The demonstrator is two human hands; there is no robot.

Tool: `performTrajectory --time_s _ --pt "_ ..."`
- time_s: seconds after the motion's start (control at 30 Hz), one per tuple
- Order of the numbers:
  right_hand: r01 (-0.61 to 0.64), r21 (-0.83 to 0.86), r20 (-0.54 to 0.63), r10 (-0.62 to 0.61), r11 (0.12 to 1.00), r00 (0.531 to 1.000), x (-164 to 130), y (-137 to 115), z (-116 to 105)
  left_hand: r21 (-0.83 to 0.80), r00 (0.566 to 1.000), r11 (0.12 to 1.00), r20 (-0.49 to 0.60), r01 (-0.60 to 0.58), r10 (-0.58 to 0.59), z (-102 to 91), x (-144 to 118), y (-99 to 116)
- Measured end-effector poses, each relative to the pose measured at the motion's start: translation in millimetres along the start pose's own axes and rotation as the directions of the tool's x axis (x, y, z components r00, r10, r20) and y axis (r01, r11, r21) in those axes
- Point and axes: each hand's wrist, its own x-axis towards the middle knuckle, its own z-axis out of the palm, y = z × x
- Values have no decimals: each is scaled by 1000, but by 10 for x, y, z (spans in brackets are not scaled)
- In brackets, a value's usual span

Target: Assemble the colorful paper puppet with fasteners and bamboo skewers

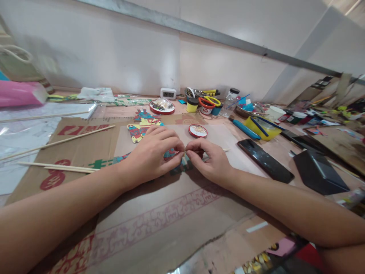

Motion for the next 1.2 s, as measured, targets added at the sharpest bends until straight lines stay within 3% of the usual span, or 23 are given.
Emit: performTrajectory --time_s 0.13,0.27,0.57,0.97,1.2 --pt "44 0 -25 -44 999 999 -3 1 -7 78 995 994 -54 -80 84 30 -3 -18" --pt "44 21 -23 -43 999 999 4 10 -29 174 978 966 -41 -192 202 20 -13 -48" --pt "-23 77 17 22 997 1000 9 3 -39 297 948 919 -107 -257 300 -52 -25 -37" --pt "-43 106 68 36 993 997 7 22 -52 283 951 928 -115 -244 285 -50 -23 -40" --pt "-117 155 73 106 981 992 20 8 -56 317 952 913 -83 -255 294 -65 -30 -36"
